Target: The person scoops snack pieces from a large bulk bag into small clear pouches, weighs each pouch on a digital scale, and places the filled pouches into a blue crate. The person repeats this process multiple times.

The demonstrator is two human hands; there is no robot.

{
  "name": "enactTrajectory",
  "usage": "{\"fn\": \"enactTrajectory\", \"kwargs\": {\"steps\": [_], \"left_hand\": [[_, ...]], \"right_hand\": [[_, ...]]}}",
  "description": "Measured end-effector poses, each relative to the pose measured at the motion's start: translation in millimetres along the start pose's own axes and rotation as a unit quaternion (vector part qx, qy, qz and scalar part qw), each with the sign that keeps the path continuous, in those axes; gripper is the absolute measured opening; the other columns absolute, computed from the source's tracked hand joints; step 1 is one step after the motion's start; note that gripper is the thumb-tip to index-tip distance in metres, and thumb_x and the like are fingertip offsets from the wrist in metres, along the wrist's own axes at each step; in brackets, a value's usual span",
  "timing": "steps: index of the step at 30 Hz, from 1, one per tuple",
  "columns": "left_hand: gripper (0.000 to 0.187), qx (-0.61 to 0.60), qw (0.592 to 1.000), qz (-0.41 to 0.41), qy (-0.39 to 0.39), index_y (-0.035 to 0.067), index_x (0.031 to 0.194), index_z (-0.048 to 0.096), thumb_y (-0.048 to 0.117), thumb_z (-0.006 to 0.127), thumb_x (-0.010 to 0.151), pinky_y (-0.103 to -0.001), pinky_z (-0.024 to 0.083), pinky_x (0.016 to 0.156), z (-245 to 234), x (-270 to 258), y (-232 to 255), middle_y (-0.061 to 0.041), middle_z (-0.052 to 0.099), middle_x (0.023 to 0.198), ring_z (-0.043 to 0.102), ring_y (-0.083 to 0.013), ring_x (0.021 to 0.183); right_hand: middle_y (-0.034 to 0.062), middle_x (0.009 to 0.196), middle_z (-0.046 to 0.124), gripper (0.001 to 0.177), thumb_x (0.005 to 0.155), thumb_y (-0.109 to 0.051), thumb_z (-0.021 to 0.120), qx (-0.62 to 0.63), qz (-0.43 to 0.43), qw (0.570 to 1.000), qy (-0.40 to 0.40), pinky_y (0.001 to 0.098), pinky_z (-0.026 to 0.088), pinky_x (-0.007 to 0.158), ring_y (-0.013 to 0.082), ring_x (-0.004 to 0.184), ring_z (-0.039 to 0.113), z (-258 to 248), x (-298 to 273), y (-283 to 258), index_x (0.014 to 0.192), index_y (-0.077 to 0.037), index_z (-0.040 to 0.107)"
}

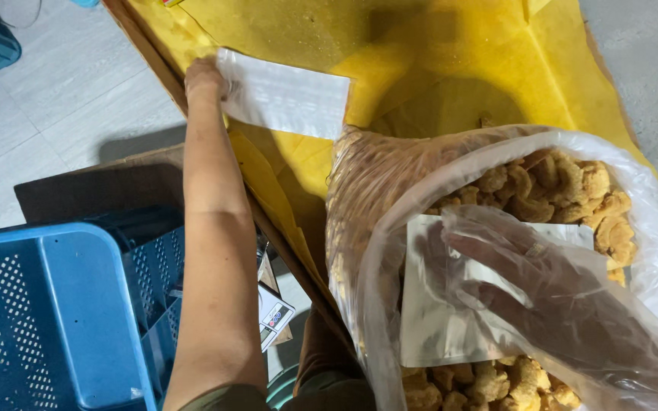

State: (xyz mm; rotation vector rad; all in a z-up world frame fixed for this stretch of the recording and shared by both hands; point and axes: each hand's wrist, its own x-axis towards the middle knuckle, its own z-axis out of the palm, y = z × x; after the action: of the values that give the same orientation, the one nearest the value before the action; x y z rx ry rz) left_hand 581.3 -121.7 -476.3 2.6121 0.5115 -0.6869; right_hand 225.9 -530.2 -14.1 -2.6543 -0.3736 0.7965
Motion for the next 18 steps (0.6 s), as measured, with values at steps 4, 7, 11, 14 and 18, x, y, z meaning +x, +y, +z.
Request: {"fn": "enactTrajectory", "kwargs": {"steps": [4, 7, 11, 14, 18], "left_hand": [[0.036, -0.141, 0.982, -0.027, 0.120, 0.020, 0.119, 0.073, 0.014, 0.076, 0.084, -0.034, 0.054, 0.092, 22.2, -5.7, -14.7, -0.010, 0.069, 0.126, 0.068, -0.0247, 0.112], [0.030, -0.089, 0.988, -0.053, 0.114, 0.012, 0.119, 0.072, 0.029, 0.075, 0.094, -0.036, 0.055, 0.099, 9.3, -20.1, -15.4, -0.011, 0.072, 0.126, 0.068, -0.0269, 0.114], [0.030, 0.231, 0.937, 0.031, 0.261, 0.016, 0.109, 0.072, 0.040, 0.065, 0.092, -0.042, 0.058, 0.085, -40.4, -75.7, 13.6, -0.010, 0.065, 0.126, 0.063, -0.0331, 0.116], [0.018, -0.038, 0.868, 0.302, 0.392, 0.007, 0.108, 0.077, 0.022, 0.068, 0.107, -0.044, 0.056, 0.076, -114.6, -161.4, 33.9, -0.015, 0.076, 0.102, 0.070, -0.0346, 0.089], [0.015, -0.222, 0.865, 0.430, 0.131, 0.004, 0.104, 0.075, 0.017, 0.070, 0.102, -0.033, 0.060, 0.063, -220.9, -323.5, 79.9, -0.010, 0.077, 0.086, 0.075, -0.0175, 0.072]], "right_hand": [[0.0056, 0.163, 0.041, 0.055, 0.097, -0.035, 0.056, 0.008, -0.030, 0.999, 0.033, 0.0356, 0.045, 0.108, 0.0242, 0.141, 0.047, 0.7, 3.1, -8.9, 0.152, -0.026, 0.051], [0.0013, 0.164, 0.040, 0.052, 0.093, -0.036, 0.060, 0.008, 0.011, 1.000, 0.020, 0.0372, 0.049, 0.105, 0.0221, 0.135, 0.049, -3.0, 7.8, -17.3, 0.145, -0.030, 0.054], [0.0022, 0.164, 0.039, 0.044, 0.095, -0.030, 0.064, -0.003, 0.013, 0.999, 0.031, 0.0427, 0.048, 0.105, 0.0278, 0.136, 0.049, -15.2, 11.3, -16.7, 0.138, -0.028, 0.058], [0.0052, 0.165, 0.039, 0.037, 0.099, -0.023, 0.067, -0.013, -0.019, 0.998, 0.052, 0.0469, 0.047, 0.106, 0.0341, 0.141, 0.049, -22.9, 6.7, -13.0, 0.135, -0.026, 0.060], [0.0089, 0.160, 0.043, 0.072, 0.087, -0.020, 0.068, 0.179, 0.003, 0.975, 0.131, 0.0449, 0.048, 0.107, 0.0327, 0.137, 0.052, -43.4, -0.4, -17.4, 0.152, -0.019, 0.038]]}}
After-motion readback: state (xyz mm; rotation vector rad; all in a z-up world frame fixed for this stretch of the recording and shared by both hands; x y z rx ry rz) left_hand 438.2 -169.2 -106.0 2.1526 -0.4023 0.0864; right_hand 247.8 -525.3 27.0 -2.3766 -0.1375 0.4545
